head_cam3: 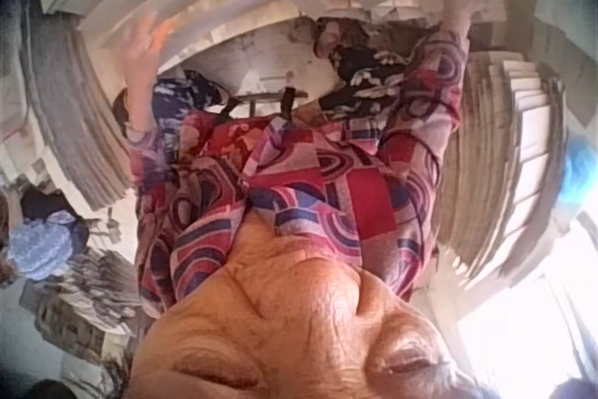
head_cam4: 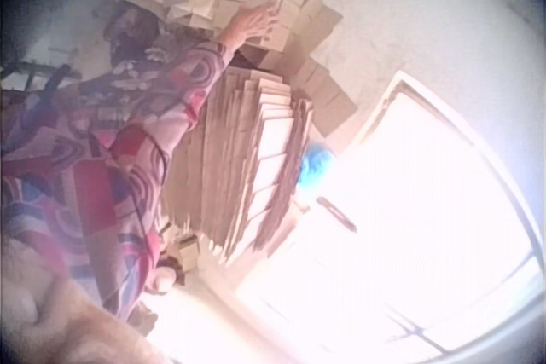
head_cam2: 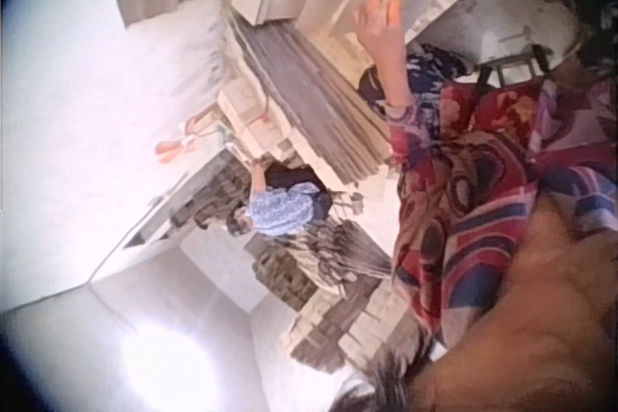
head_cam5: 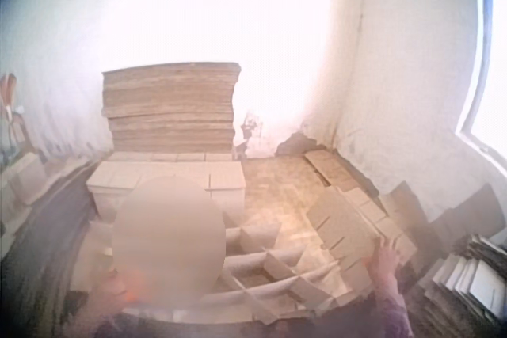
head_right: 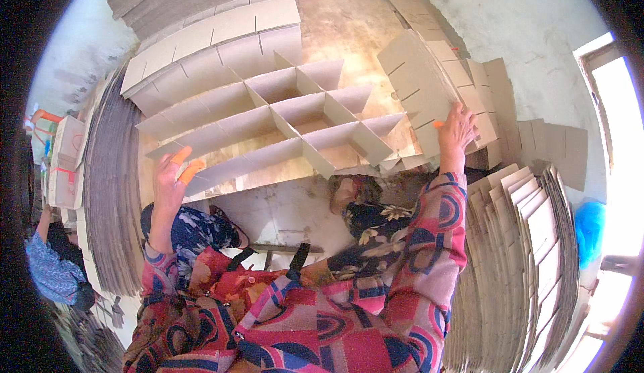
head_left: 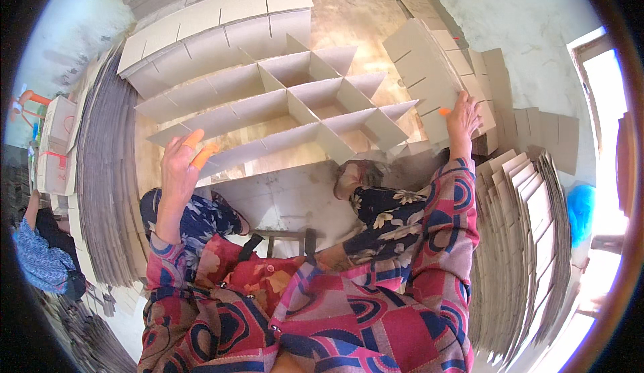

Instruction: The person assembles flat cardboard pieces into box-like structures by folding and interlocking tabs. They handle each piece individually, folding flaps and inserting tabs into slots to form the final shape.

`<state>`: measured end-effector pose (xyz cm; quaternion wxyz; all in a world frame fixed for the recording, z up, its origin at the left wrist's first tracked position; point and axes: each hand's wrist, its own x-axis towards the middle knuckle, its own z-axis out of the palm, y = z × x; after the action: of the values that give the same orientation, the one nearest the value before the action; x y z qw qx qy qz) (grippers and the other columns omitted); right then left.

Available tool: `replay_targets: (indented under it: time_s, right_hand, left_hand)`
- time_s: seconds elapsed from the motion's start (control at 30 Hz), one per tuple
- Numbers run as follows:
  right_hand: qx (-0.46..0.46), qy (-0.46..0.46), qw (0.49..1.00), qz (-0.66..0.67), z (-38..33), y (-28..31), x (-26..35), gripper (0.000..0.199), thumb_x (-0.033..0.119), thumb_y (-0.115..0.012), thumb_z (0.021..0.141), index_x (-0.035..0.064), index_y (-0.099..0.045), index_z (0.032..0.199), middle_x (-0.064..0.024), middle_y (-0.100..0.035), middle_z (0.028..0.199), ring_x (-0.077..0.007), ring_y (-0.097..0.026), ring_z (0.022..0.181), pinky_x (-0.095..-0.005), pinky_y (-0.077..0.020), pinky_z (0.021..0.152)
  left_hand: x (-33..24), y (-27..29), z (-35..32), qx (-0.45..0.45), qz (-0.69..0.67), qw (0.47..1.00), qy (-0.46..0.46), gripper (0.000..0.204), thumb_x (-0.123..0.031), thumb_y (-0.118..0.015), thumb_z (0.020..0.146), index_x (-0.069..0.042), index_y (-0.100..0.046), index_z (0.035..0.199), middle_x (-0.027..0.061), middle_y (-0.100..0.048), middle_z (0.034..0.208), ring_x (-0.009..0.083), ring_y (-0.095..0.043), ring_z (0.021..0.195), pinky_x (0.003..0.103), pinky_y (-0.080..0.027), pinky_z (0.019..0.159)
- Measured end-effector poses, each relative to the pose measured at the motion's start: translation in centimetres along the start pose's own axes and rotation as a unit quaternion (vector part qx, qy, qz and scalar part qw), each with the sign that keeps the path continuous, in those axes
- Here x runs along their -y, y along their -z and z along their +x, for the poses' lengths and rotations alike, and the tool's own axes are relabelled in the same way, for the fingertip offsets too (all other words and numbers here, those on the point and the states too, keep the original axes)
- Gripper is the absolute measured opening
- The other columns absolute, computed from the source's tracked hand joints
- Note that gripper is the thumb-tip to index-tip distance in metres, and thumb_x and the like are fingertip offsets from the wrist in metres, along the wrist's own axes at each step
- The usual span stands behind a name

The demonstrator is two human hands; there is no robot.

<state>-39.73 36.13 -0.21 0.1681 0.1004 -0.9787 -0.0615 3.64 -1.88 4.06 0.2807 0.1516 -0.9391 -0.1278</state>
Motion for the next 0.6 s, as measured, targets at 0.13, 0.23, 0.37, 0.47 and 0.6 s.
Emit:
replay_targets:
  time_s: [0.13,0.23,0.37,0.47,0.6]
  right_hand:
    - [0.003,0.022,1.000,0.018,0.7,-1.3,-0.8,0.037,0.011,-0.065,0.083,0.0131,-0.053,0.118,-0.0086,-0.057,0.117,-0.0289,-0.053,0.115,-0.0492,-0.0447,0.088]
    - [-0.031,0.016,0.999,0.021,1.6,-2.5,-1.5,0.028,0.011,-0.059,0.085,0.0119,-0.055,0.112,-0.0098,-0.061,0.111,-0.0301,-0.057,0.109,-0.0467,-0.0469,0.086]
    - [-0.007,0.001,0.996,0.085,2.4,-2.5,-2.9,0.020,0.014,-0.057,0.087,0.0098,-0.057,0.106,-0.0146,-0.065,0.101,-0.0337,-0.061,0.100,-0.0445,-0.0492,0.081]
    - [-0.025,-0.014,0.992,0.124,1.7,0.4,-2.1,0.015,0.016,-0.058,0.088,0.0080,-0.056,0.100,-0.0174,-0.066,0.095,-0.0371,-0.064,0.091,-0.0471,-0.0491,0.076]
    - [-0.133,0.042,0.938,0.317,-0.5,10.6,2.6,0.018,0.018,-0.066,0.088,0.0063,-0.057,0.100,-0.0168,-0.066,0.085,-0.0286,-0.063,0.072,-0.0399,-0.0486,0.064]
  left_hand:
    - [-0.2,0.3,-0.5,0.013,0.007,0.999,0.028,0.034,-0.008,-0.079,0.070,0.001,-0.067,0.101,0.0158,-0.069,0.094,0.0317,-0.062,0.084,0.038,-0.049,0.074]
    - [-0.1,0.2,-0.4,0.018,0.002,1.000,0.023,0.034,-0.009,-0.080,0.070,0.001,-0.067,0.100,0.0154,-0.069,0.093,0.0313,-0.062,0.083,0.038,-0.049,0.074]
    - [0.2,-0.1,-0.6,0.013,0.002,1.000,0.022,0.034,-0.010,-0.080,0.070,0.001,-0.067,0.100,0.0154,-0.069,0.092,0.0306,-0.062,0.082,0.038,-0.049,0.073]
    - [0.6,-0.3,-1.3,0.010,0.006,1.000,0.029,0.033,-0.012,-0.080,0.070,0.000,-0.068,0.099,0.0150,-0.069,0.092,0.0308,-0.062,0.083,0.039,-0.049,0.073]
    - [-0.2,-0.3,-1.5,-0.011,-0.018,1.000,0.016,0.036,-0.018,-0.079,0.072,0.000,-0.066,0.100,0.0143,-0.069,0.094,0.0314,-0.062,0.084,0.039,-0.048,0.074]
